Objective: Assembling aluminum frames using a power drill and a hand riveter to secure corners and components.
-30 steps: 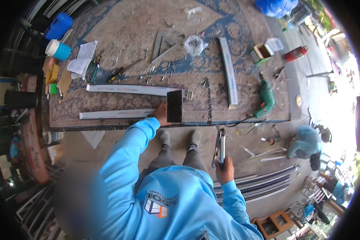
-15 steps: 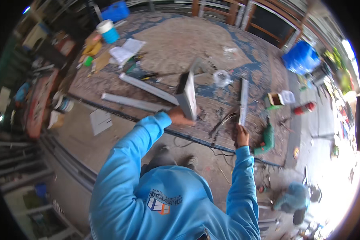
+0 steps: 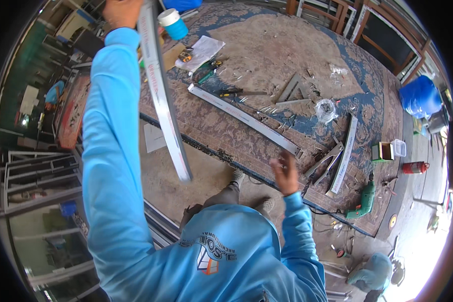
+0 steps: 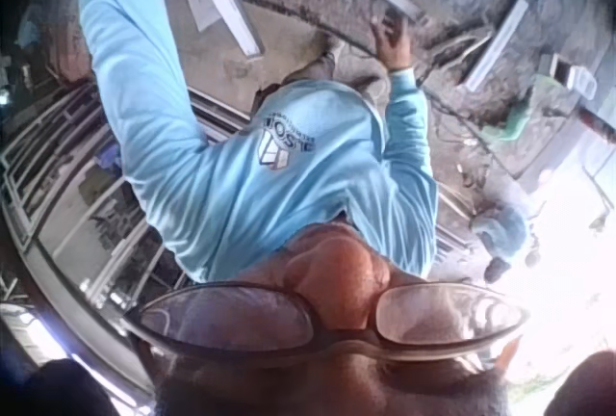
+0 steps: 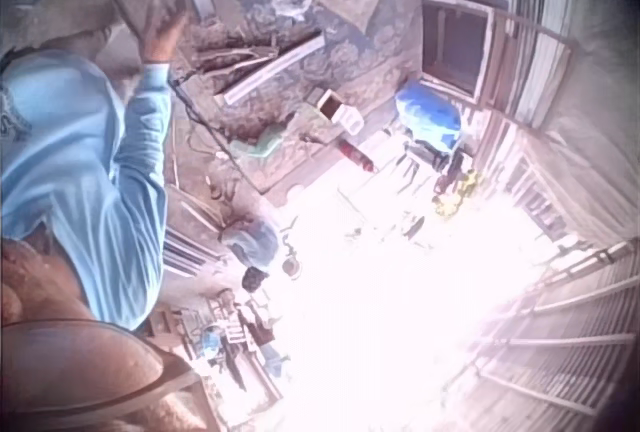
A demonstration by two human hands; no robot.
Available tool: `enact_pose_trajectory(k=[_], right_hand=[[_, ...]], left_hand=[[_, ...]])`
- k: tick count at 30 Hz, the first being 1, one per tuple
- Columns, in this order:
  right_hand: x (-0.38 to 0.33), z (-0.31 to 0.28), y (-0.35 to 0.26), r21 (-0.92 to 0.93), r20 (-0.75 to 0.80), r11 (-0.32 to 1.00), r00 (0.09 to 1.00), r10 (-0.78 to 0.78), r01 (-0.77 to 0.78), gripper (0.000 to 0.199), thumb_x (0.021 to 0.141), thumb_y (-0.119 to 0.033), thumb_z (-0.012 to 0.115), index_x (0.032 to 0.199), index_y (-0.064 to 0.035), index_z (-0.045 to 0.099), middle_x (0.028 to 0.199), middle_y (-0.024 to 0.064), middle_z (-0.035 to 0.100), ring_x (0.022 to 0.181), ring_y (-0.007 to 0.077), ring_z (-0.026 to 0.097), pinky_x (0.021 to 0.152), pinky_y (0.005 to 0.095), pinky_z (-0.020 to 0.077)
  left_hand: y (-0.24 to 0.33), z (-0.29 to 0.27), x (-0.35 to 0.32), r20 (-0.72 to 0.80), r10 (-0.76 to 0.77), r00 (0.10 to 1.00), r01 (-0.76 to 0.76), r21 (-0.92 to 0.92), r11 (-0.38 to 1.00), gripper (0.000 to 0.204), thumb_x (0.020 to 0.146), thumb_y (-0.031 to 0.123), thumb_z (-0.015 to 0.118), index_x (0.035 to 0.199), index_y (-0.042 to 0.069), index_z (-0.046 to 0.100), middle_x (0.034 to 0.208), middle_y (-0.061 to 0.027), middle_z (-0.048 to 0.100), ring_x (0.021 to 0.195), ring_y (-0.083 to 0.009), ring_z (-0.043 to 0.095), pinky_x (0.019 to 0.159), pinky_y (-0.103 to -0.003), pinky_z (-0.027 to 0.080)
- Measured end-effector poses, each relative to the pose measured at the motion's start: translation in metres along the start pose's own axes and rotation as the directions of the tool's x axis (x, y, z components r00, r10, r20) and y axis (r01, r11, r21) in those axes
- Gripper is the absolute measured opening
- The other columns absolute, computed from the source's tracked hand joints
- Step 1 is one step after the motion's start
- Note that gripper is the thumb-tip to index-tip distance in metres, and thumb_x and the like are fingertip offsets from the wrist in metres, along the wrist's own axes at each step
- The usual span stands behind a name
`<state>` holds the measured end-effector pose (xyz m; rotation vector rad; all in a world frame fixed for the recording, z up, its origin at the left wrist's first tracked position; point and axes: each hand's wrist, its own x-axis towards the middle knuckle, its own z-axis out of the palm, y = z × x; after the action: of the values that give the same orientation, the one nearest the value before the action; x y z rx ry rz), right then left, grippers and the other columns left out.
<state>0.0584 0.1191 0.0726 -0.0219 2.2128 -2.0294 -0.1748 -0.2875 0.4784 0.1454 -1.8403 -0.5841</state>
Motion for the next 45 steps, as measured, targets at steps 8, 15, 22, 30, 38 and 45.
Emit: enact_pose_trajectory(k=[8,15,22,30,38,45], right_hand=[[0.044,0.127,-0.088,-0.486,0.436,0.874,0.859,0.268,-0.026,0.087,0.08,-0.035,0.081,0.145,0.0003,0.036,0.135,0.0269,0.053,0.128,0.0426,0.052,0.103,0.0505,0.0459],[0.056,0.078,0.009,-0.821,0.129,0.567,0.989,0.074,0.065,0.066,0.073,-0.013,0.079,0.133,-0.0063,0.051,0.121,0.0155,0.054,0.115,0.0374,0.052,0.099,0.0472,0.0462],[0.045,0.032,0.034,-0.78,0.078,0.614,0.993,-0.093,0.119,0.067,0.074,-0.025,0.084,0.131,-0.0064,0.055,0.125,0.018,0.054,0.117,0.0404,0.051,0.102,0.0485,0.0451],[0.018,-0.178,0.056,-0.536,-0.817,0.316,0.575,0.038,-0.783,0.08,0.074,-0.034,0.08,0.137,0.0029,0.046,0.133,0.0275,0.05,0.128,0.0454,0.044,0.111,0.0503,0.0369],[0.022,-0.236,0.084,-0.638,-0.671,0.174,0.652,0.353,-0.751,0.074,0.074,-0.049,0.077,0.124,0.0002,0.055,0.128,0.0254,0.061,0.119,0.0399,0.06,0.102,0.046,0.0493],[-0.024,-0.227,0.014,0.377,-0.367,0.818,0.741,0.563,-0.434,0.05,0.077,-0.024,0.088,0.111,0.0012,0.061,0.079,0.0046,0.065,0.06,0.0131,0.059,0.05,0.0288,0.0465]], left_hand=[[-0.207,0.063,-0.048,0.208,-0.376,0.903,0.365,0.093,0.926,0.079,0.064,0.055,0.09,0.107,-0.008,0.069,0.105,-0.0185,0.074,0.098,-0.027,0.071,0.09,-0.04,0.054],[-0.306,0.014,-0.234,0.367,-0.445,0.817,0.398,0.2,0.895,0.061,0.074,0.04,0.089,0.111,-0.005,0.071,0.111,-0.0173,0.074,0.099,-0.0276,0.071,0.087,-0.044,0.054],[-0.321,0.0,-0.329,0.332,-0.819,0.469,0.818,0.186,0.544,0.064,0.076,0.043,0.088,0.1,-0.013,0.071,0.1,-0.0172,0.073,0.086,-0.0241,0.069,0.078,-0.038,0.056],[-0.349,-0.03,-0.344,0.501,-0.673,0.544,0.713,0.147,0.686,0.067,0.079,0.044,0.086,0.106,-0.011,0.061,0.111,-0.0205,0.069,0.095,-0.0244,0.066,0.084,-0.038,0.054],[-0.144,-0.082,-0.435,0.871,-0.213,0.442,0.456,-0.014,0.89,0.045,0.086,0.022,0.081,0.119,0.005,0.056,0.108,-0.0085,0.057,0.096,-0.0193,0.058,0.085,-0.035,0.05],[0.104,0.017,-0.479,0.911,0.412,0.03,0.534,-0.363,0.764,0.035,0.086,0.019,0.08,0.111,0.004,0.061,0.097,-0.01,0.063,0.085,-0.023,0.063,0.076,-0.034,0.052]])
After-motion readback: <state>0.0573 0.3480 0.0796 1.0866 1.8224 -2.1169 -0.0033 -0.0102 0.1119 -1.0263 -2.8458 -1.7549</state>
